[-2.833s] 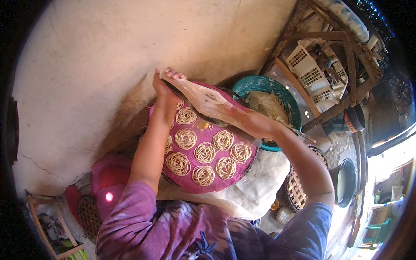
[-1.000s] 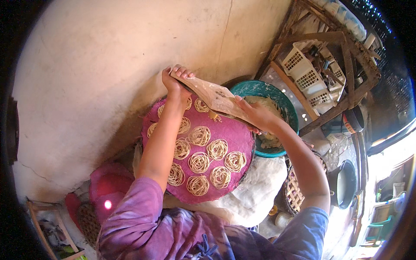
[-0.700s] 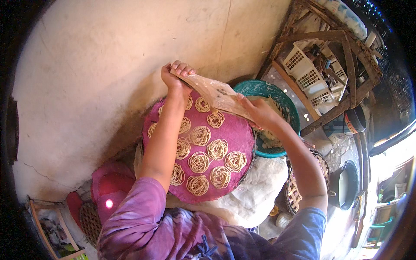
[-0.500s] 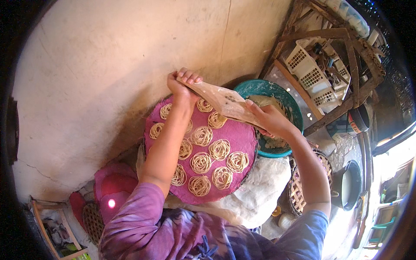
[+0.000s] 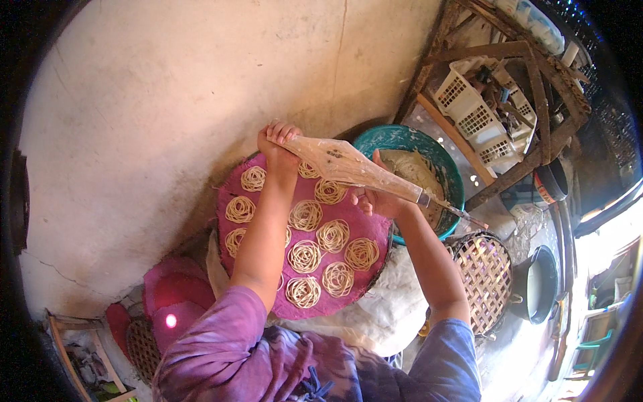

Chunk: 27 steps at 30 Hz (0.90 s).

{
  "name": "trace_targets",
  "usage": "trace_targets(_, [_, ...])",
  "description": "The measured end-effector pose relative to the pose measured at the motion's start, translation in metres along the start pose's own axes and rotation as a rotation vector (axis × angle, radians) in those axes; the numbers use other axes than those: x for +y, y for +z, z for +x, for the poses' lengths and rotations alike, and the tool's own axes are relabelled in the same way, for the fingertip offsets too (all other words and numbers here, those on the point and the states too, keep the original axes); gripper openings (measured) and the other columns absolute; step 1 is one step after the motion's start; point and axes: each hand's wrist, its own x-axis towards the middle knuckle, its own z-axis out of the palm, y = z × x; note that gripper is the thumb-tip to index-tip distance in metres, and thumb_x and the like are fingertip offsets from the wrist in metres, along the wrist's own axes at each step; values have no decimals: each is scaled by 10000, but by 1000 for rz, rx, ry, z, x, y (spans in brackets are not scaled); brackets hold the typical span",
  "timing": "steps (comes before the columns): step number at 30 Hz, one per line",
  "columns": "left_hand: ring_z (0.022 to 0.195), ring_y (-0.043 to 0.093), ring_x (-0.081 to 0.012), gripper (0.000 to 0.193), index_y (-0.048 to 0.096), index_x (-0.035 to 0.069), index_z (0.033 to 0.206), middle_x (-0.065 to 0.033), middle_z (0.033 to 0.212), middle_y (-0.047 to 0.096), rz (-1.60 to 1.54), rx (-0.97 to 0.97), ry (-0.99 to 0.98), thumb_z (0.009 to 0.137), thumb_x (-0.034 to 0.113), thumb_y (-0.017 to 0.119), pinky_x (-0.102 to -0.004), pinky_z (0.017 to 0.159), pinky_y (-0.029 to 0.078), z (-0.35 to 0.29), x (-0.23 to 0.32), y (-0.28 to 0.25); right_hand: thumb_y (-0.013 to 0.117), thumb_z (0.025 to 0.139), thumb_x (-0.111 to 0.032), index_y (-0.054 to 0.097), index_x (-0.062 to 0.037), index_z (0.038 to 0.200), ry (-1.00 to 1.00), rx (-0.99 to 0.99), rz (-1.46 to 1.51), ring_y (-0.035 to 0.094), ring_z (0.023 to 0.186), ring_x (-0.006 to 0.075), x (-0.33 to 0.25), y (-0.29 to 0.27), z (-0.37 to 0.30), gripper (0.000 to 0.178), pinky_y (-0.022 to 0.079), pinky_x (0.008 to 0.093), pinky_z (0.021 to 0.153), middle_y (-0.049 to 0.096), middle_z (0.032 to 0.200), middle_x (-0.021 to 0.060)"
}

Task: The person uses a handheld extruder to press dough into thin strands, forming spiral-shaped noodles on a pink mat. They repeatedly load dough into the extruder, press it out, and arrange the resulting noodles in neat coils.

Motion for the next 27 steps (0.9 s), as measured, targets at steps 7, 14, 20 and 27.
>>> trace_targets(7, [342,332,-98,353,358,217,536,78,410,341,280,-94,176,878,306,350,-274,434,353,-15,17,56,365,1001,-473,519,-168,1352,-326,195,-1147,661,763,221,10,-33,23,490,533,358,665,669,965,187])
trace_targets(14, [346,363,-79,440,416,223,552,88,414,391,586,-654,160,964,364,346,-271,448,382,-72,59,189,534,889,-214,545,-202,1363,-965,568,-2356,580,912,325,26,9,33,474,469,447,819,586,1006,159])
trace_targets(20, [315,320,-83,449,415,216,579,67,406,384,1332,-699,648,995,322,280,-270,399,351,-206,95,288,552,705,51,724,-151,1106,-795,202,-1857,546,1031,342,32,76,38,482,445,467,896,540,1085,146])
trace_targets(27, [414,322,-137,431,438,153,648,-10,487,375,1588,-721,826,977,358,250,-321,502,352,-292,109,296,664,795,-76,729,-118,994,-715,217,-1923,527,1050,315,76,104,61,213,449,443,901,553,1046,112])
